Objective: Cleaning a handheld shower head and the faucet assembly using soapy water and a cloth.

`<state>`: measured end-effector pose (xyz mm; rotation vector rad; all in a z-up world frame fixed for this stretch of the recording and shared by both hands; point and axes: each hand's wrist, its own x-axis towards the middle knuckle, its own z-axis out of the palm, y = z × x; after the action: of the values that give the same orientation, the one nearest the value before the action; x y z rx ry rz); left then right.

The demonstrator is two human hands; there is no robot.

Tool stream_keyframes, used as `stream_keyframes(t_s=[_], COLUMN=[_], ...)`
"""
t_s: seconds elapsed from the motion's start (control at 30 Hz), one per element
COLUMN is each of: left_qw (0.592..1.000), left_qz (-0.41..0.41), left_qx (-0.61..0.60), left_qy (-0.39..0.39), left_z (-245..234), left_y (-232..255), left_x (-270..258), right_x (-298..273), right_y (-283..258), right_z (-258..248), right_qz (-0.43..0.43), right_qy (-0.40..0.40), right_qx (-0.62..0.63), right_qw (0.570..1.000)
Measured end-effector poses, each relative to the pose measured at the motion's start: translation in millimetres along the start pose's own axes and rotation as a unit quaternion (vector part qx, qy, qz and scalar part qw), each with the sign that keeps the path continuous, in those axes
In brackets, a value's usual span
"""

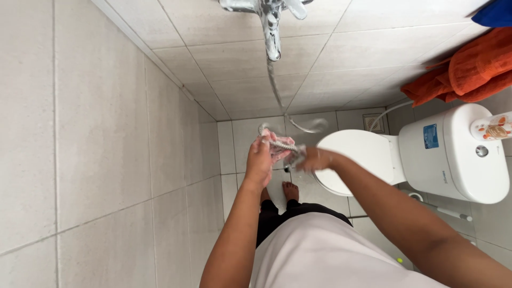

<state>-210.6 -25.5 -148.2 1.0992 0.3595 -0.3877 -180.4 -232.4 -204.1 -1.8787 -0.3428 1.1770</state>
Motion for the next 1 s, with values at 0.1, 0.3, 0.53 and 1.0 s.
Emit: stream_keyframes(t_s=[0.1, 0.3, 0.53, 1.0], left_qw=[0.991, 0.992, 0.870, 0.916], left_qz=[0.000, 0.062, 0.144, -0.103], left_qx=[-0.131, 0.103, 0.471, -0.385], left_qy=[-0.006, -0.041, -0.007, -0.036], left_z=[-2, -40, -31, 26], left_y=[4, -56, -54, 59], left_x=[4, 16, 8, 46], right_x=[4, -5, -13, -43], right_y=[15, -29, -98, -240], right_z=[35, 29, -6, -75], right_qz=[0.106, 0.038, -0.080, -0.403], right_qy=[0.097, 0.262, 0.207, 0.507], right_qx=[0.112, 0.102, 0.487, -0.124], right_qw=[0.983, 0.959, 0.845, 0.752])
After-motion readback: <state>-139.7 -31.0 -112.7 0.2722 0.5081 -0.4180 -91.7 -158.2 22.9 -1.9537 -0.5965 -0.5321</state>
